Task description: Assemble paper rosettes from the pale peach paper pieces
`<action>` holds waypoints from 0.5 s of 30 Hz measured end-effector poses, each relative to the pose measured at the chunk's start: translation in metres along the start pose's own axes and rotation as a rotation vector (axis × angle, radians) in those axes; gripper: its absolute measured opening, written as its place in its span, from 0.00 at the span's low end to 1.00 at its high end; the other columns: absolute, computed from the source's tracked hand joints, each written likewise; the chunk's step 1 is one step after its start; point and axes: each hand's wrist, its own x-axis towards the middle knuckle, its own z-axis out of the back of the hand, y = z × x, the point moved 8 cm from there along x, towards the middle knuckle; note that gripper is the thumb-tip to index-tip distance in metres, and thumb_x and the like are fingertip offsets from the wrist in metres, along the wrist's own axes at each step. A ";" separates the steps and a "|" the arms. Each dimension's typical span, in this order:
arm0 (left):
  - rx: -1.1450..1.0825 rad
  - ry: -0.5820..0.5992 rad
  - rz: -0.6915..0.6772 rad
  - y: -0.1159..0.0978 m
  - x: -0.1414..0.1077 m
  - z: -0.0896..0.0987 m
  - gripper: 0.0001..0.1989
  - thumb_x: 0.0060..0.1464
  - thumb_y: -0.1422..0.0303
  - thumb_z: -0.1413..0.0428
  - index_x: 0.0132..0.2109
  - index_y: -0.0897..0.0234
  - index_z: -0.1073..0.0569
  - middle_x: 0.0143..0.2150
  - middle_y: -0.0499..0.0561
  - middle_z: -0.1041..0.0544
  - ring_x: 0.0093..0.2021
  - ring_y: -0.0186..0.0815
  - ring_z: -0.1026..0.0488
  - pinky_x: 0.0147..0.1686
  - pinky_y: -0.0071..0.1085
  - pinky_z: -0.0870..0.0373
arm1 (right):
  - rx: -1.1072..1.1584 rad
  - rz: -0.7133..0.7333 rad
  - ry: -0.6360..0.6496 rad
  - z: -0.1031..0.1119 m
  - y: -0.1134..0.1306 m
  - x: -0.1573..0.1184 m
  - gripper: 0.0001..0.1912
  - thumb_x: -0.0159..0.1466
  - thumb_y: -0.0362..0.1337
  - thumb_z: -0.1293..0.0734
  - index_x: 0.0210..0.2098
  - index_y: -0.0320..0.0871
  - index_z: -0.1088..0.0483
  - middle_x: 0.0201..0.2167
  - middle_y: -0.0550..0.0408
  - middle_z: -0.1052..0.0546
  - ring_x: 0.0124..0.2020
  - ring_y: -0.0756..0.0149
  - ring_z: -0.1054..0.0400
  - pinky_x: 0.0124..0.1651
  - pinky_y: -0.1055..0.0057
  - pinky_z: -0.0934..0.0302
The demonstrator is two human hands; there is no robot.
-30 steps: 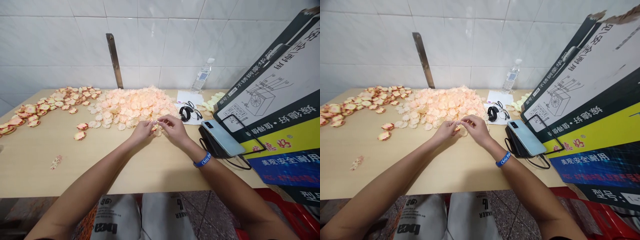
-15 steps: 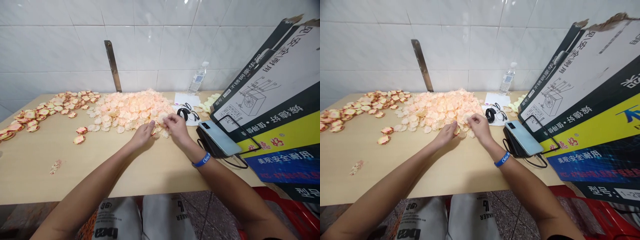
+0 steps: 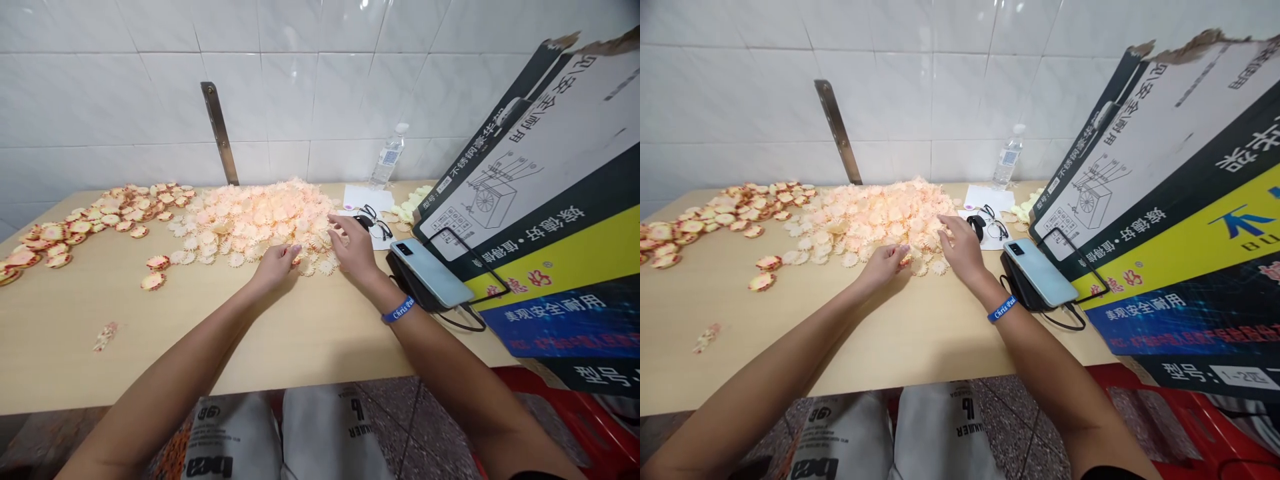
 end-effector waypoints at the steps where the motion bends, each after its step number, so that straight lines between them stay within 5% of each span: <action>1: 0.001 0.003 0.006 0.000 0.000 0.000 0.25 0.57 0.48 0.52 0.23 0.60 0.49 0.18 0.42 0.50 0.19 0.27 0.51 0.23 0.29 0.54 | 0.065 -0.006 0.030 -0.004 0.006 -0.003 0.12 0.66 0.38 0.38 0.45 0.46 0.26 0.41 0.48 0.23 0.43 0.59 0.29 0.45 0.61 0.33; 7: 0.034 0.092 -0.035 -0.009 -0.006 -0.004 0.29 0.61 0.46 0.62 0.22 0.62 0.40 0.19 0.46 0.42 0.22 0.31 0.43 0.25 0.30 0.49 | 0.354 -0.067 0.314 -0.042 0.037 -0.021 0.08 0.59 0.41 0.30 0.36 0.45 0.24 0.34 0.52 0.23 0.33 0.64 0.31 0.33 0.69 0.37; 12: 0.010 0.101 -0.094 -0.013 -0.006 -0.010 0.29 0.62 0.46 0.63 0.21 0.60 0.46 0.19 0.46 0.44 0.22 0.31 0.46 0.24 0.31 0.49 | 0.498 -0.307 0.171 -0.041 0.009 -0.020 0.05 0.58 0.36 0.31 0.27 0.43 0.26 0.24 0.57 0.26 0.27 0.67 0.33 0.31 0.70 0.39; 15: 0.005 0.103 -0.097 -0.013 -0.005 -0.014 0.29 0.62 0.46 0.64 0.21 0.61 0.46 0.19 0.46 0.44 0.22 0.31 0.46 0.24 0.31 0.50 | 0.544 -0.426 -0.036 -0.021 -0.016 -0.014 0.04 0.57 0.37 0.31 0.28 0.43 0.27 0.21 0.59 0.29 0.23 0.69 0.35 0.27 0.71 0.40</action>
